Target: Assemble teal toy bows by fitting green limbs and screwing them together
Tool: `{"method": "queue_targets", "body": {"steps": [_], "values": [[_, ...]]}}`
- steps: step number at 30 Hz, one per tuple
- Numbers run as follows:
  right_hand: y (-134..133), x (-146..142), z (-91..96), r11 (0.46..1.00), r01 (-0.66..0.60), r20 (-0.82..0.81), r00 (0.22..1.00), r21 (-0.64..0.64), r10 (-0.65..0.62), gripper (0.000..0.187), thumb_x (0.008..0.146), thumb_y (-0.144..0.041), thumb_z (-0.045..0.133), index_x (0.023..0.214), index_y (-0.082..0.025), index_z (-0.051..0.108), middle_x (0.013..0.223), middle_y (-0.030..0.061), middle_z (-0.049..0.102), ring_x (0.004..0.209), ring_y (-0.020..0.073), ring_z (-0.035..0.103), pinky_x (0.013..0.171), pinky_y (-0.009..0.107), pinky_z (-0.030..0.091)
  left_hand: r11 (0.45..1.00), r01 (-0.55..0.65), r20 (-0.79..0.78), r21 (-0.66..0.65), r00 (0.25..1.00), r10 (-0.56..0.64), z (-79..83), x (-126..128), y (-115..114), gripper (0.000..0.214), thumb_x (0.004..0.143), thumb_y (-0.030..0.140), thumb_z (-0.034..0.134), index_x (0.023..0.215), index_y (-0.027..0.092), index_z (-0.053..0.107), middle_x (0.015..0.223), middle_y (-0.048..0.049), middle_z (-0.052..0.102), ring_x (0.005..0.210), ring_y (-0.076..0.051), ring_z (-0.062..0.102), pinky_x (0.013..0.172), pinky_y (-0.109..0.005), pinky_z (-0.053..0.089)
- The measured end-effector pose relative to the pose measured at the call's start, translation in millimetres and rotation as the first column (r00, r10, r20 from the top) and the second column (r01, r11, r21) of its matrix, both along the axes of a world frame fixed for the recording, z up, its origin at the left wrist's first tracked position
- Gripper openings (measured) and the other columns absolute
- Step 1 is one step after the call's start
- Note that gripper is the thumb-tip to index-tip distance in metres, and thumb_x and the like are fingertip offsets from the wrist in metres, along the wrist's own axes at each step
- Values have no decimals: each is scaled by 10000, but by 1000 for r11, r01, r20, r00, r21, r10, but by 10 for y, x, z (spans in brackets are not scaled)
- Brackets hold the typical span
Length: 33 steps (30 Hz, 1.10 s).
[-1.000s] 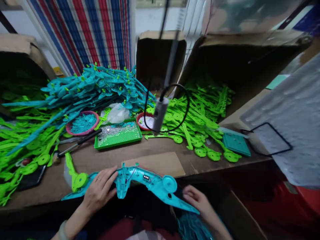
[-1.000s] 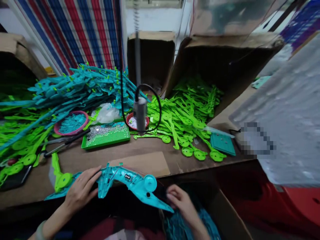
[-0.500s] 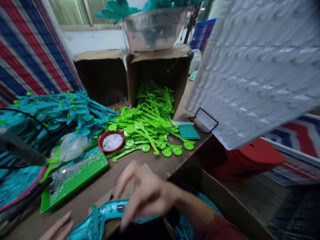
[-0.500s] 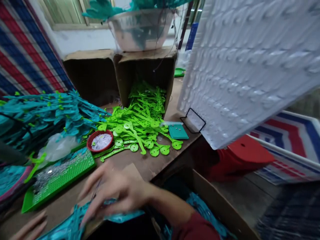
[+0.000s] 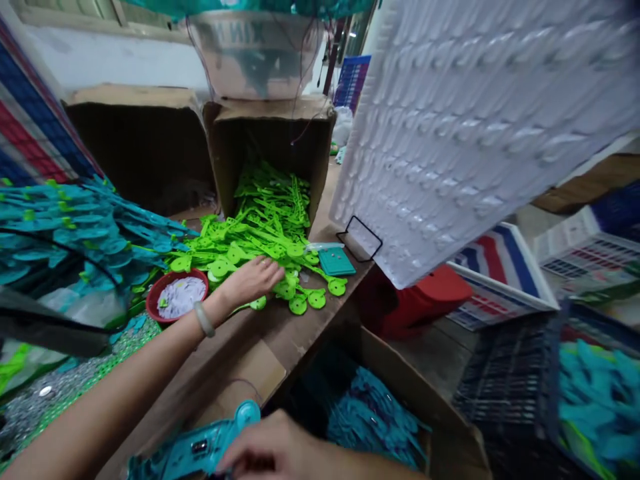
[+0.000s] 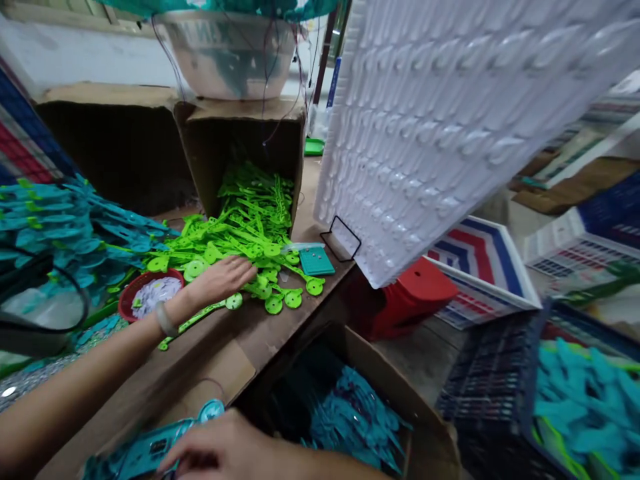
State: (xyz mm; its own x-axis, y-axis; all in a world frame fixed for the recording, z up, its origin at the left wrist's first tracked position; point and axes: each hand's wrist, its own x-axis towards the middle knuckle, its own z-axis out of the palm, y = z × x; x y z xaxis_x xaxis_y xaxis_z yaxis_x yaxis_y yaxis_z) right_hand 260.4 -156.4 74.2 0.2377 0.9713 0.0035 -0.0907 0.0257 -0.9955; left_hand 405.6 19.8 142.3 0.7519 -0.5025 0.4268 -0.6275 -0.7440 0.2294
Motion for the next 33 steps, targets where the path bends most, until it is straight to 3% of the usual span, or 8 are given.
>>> {"method": "queue_targets", "body": {"steps": [5, 7, 10, 14, 18, 23, 27, 33], "values": [[69, 299, 109, 642, 766, -258, 611, -45, -748, 228, 796, -371, 692, 874, -174, 610, 723, -5, 624, 652, 120, 604, 658, 236, 497, 823, -216, -8, -526, 968, 249, 478, -464, -59, 340, 1023, 255, 272, 1184, 173, 559, 944, -61, 589, 786, -146, 576, 710, -280, 504], [207, 290, 217, 473, 881, -344, 452, 27, -823, 205, 829, -381, 650, 905, -202, 582, 862, 20, 643, 783, 144, 627, 741, 266, 522, 422, -222, -160, -879, 971, 178, 579, -763, -223, 313, 1013, 315, 331, 1179, 192, 566, 822, -5, 515, 587, -91, 461, 509, -196, 412], [422, 55, 321, 477, 874, -328, 479, 94, -814, 198, 902, -416, 550, 960, -227, 540, 964, 44, 626, 858, 171, 628, 774, 312, 536, -94, -155, -162, -983, 984, 70, 535, -1207, -470, 238, 933, 350, 549, 1118, 214, 612, 685, 52, 393, 490, -64, 310, 409, -153, 278], [563, -300, 260, 394, 867, 22, 407, 305, -913, 151, 961, -347, 457, 968, -221, 539, 918, 59, 593, 881, 177, 589, 834, 332, 506, 34, -166, -149, -986, 945, 292, 224, -1769, -591, 282, 908, 354, 617, 1174, 258, 621, 800, 16, 562, 677, -90, 531, 639, -179, 473], [617, -410, 192, 500, 742, 283, 412, 447, -866, 138, 958, -295, 457, 992, -223, 570, 925, 84, 614, 913, 204, 599, 852, 374, 507, 171, -556, -465, -814, 798, 383, -94, -2321, -525, 315, 917, 435, 577, 1120, 207, 654, 1166, -78, 651, 1165, -214, 565, 1072, -365, 394], [643, -334, 360, 793, 568, 133, 788, 221, -602, 192, 934, -317, 528, 1002, -195, 659, 911, 35, 584, 653, 121, 578, 596, 264, 508, -388, -617, -718, -685, 663, 213, -143, -3019, -232, 481, 884, 585, 554, 1171, 199, 533, 838, -23, 662, 881, -206, 673, 792, -348, 552], [727, -184, 717, 984, -144, 461, 884, 105, 80, 156, 918, -214, 571, 986, -178, 706, 894, 38, 606, 754, 126, 596, 689, 258, 487, -52, -870, -779, -490, 464, -422, -41, -3540, -44, 575, 785, 451, 741, 1247, 226, 482, 808, 9, 635, 691, -172, 669, 543, -252, 526], [1115, -288, 1088, 578, -697, 799, 15, -423, 602, 269, 925, -55, 465, 1061, -145, 679, 950, 77, 579, 762, 150, 493, 644, 259, 352, 343, -838, -814, -424, 187, -551, -45, -3702, 131, 313, 821, 477, 668, 768, 168, 653, 687, -39, 679, 565, -183, 664, 432, -221, 439]]}}
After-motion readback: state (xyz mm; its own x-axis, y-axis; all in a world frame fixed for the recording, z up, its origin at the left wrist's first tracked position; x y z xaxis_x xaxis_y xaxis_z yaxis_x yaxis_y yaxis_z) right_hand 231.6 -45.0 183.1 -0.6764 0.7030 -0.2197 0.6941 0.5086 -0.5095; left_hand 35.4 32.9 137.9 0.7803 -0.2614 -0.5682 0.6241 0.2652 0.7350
